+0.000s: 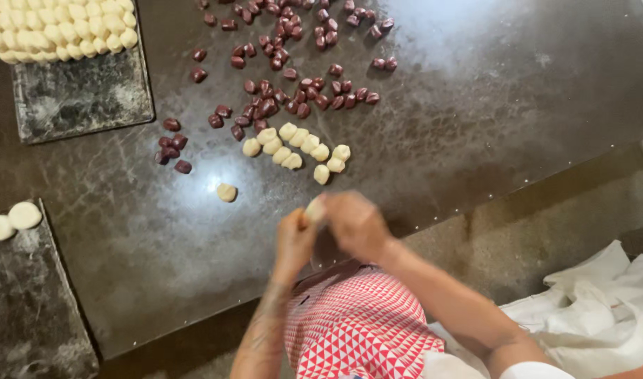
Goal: The person prepares pieces of dough by hand on a large table, placing them onto baking trays.
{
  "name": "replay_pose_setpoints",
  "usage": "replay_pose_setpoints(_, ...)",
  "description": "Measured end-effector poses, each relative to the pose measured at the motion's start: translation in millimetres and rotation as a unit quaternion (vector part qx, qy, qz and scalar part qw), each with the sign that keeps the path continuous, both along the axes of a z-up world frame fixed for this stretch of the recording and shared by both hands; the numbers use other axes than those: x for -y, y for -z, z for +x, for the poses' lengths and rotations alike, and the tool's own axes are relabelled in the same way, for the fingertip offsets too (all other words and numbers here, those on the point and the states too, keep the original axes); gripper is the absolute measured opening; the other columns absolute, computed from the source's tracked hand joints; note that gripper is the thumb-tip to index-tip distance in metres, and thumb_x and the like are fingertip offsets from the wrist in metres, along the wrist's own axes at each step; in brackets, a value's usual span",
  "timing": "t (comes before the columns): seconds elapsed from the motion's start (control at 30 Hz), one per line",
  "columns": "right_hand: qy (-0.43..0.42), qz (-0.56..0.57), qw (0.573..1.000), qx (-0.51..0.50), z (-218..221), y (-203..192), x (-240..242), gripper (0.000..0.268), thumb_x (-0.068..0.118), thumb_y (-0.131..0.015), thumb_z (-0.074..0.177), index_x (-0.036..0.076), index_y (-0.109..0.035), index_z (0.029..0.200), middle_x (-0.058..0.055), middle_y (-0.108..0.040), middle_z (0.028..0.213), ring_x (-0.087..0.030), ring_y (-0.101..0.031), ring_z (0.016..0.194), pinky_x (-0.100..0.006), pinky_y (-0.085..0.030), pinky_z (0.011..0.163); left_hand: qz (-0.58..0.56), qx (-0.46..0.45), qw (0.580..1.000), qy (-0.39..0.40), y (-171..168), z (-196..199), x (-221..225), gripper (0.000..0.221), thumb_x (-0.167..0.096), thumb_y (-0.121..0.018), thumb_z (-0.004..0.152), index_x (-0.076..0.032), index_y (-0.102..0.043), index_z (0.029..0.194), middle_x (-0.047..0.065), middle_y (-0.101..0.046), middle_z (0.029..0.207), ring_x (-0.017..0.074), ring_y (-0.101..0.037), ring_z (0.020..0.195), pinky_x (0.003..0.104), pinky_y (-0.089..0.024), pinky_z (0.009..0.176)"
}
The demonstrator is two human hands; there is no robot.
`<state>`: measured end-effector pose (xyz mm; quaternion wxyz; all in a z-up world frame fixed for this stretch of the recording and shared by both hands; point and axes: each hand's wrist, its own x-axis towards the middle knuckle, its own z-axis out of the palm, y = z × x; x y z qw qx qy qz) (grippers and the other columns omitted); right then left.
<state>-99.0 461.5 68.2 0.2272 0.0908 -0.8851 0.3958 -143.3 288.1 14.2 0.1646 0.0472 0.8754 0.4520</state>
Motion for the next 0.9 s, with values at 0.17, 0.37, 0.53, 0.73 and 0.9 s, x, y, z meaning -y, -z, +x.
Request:
replay_pose_setpoints(0.17,-0.017,0.007,1.000,0.016,-4,-26,12,0.061,-0.009,-0.056,0.075,-0.002,-0.063,0.135,-0.019,-0.061,0.145,-0.035,-0.057,0.138,-0.050,-0.038,0.119,0.086,-0.147,0.985,-0.016,-36,-15,-45,0.018,-0.018,-0.073,0.086,-0.004,-0.062,0.087,0.019,-0.069,0.075,0.0370,-0.069,0.071,0.044,-0.051,0.060)
replay_pose_setpoints(0.37,-0.099,0.006,0.990,0.101,-12,-17,9,0.060,-0.004,-0.059,0.065,0.000,-0.066,0.124,-0.025,-0.053,0.141,-0.041,-0.045,0.133,-0.053,-0.033,0.114,0.108,-0.106,0.988,-0.008,-33,-25,-31,0.026,-0.019,-0.075,0.081,-0.004,-0.068,0.101,0.019,-0.073,0.086,0.0346,-0.074,0.077,0.040,-0.055,0.065)
replay_pose_setpoints(0.53,-0.068,-0.057,0.981,0.174,-92,58,-65,0.027,-0.001,-0.058,0.095,0.007,-0.066,0.120,-0.014,-0.068,0.117,-0.036,-0.061,0.110,-0.046,-0.050,0.096,0.075,0.003,0.997,-0.035,-8,-3,18,0.030,-0.022,-0.086,0.080,-0.003,-0.069,0.095,0.010,-0.073,0.084,0.0216,-0.068,0.077,0.034,-0.054,0.070)
replay_pose_setpoints(0.73,0.213,0.295,0.932,0.008,-201,171,-180,0.066,0.022,-0.077,0.070,-0.005,-0.062,0.128,-0.026,-0.059,0.127,-0.045,-0.054,0.112,-0.057,-0.046,0.091,0.174,0.105,0.970,-0.132,9,49,77,0.033,-0.014,-0.089,0.077,-0.005,-0.064,0.097,-0.003,-0.064,0.085,0.0064,-0.057,0.081,0.025,-0.051,0.074)
replay_pose_setpoints(0.9,0.179,0.073,0.977,0.086,-183,141,-156,0.026,0.003,-0.076,0.088,0.001,-0.064,0.110,-0.020,-0.057,0.116,-0.036,-0.061,0.102,-0.044,-0.053,0.086,0.177,0.130,0.962,-0.163,21,62,100,0.037,-0.012,-0.092,0.075,-0.006,-0.064,0.098,-0.003,-0.062,0.084,0.0068,-0.057,0.080,0.025,-0.050,0.074)
